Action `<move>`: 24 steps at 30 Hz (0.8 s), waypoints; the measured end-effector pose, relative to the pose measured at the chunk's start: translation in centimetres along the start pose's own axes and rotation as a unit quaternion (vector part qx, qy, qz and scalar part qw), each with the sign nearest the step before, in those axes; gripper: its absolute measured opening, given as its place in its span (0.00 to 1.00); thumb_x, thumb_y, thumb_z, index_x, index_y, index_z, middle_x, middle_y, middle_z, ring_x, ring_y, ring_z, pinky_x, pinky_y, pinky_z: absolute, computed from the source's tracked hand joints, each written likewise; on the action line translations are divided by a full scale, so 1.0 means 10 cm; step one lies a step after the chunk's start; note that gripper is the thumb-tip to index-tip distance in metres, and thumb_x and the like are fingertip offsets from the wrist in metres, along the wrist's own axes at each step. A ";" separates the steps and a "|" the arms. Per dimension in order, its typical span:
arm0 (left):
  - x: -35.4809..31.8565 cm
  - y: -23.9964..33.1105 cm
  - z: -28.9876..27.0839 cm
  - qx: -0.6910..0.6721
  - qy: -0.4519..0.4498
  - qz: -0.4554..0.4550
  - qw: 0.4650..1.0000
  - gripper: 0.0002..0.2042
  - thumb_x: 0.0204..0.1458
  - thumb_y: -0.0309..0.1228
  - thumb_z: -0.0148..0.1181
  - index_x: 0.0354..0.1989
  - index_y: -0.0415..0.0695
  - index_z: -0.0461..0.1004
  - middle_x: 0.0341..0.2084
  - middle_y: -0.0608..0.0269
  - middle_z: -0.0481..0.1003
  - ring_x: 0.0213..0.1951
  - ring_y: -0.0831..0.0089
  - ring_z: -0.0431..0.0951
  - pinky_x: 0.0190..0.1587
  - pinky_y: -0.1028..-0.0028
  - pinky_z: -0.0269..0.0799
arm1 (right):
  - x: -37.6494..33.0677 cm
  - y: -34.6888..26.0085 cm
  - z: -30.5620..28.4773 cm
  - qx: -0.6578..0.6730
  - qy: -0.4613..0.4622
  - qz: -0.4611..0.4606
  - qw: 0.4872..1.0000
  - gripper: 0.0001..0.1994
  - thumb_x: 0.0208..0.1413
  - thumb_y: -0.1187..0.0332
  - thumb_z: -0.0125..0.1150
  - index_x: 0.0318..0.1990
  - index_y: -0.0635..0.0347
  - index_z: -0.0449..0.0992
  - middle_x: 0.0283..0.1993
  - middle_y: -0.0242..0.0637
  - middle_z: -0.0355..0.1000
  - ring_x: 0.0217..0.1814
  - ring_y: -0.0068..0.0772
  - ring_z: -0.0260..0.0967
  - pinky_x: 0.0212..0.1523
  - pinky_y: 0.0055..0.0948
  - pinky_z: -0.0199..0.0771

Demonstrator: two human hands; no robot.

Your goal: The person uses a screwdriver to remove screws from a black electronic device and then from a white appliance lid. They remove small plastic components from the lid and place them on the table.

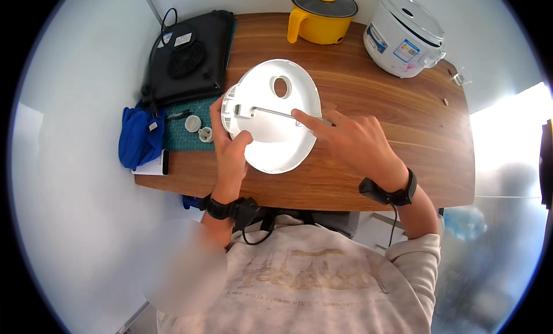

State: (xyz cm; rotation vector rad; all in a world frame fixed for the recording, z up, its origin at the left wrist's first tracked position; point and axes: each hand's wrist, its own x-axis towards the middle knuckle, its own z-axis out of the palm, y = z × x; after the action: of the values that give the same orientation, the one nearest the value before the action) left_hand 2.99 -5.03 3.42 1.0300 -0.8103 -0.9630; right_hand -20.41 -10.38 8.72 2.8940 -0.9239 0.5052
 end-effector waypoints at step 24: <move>-0.22 0.15 -1.02 0.255 -0.168 -0.313 0.899 0.27 0.67 0.54 0.43 0.37 0.40 0.76 0.32 0.55 0.81 0.34 0.68 0.83 0.34 0.70 0.82 | -0.46 0.06 0.63 0.405 0.006 0.324 0.855 0.13 0.63 0.65 0.57 0.50 0.62 0.70 0.33 0.50 0.77 0.37 0.55 0.75 0.38 0.42 0.72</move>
State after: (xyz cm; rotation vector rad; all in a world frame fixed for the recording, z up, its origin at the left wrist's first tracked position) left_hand 11.67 0.62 1.41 1.6676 -1.0759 -1.5553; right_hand -22.49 -9.30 1.22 3.1205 -2.1487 1.2081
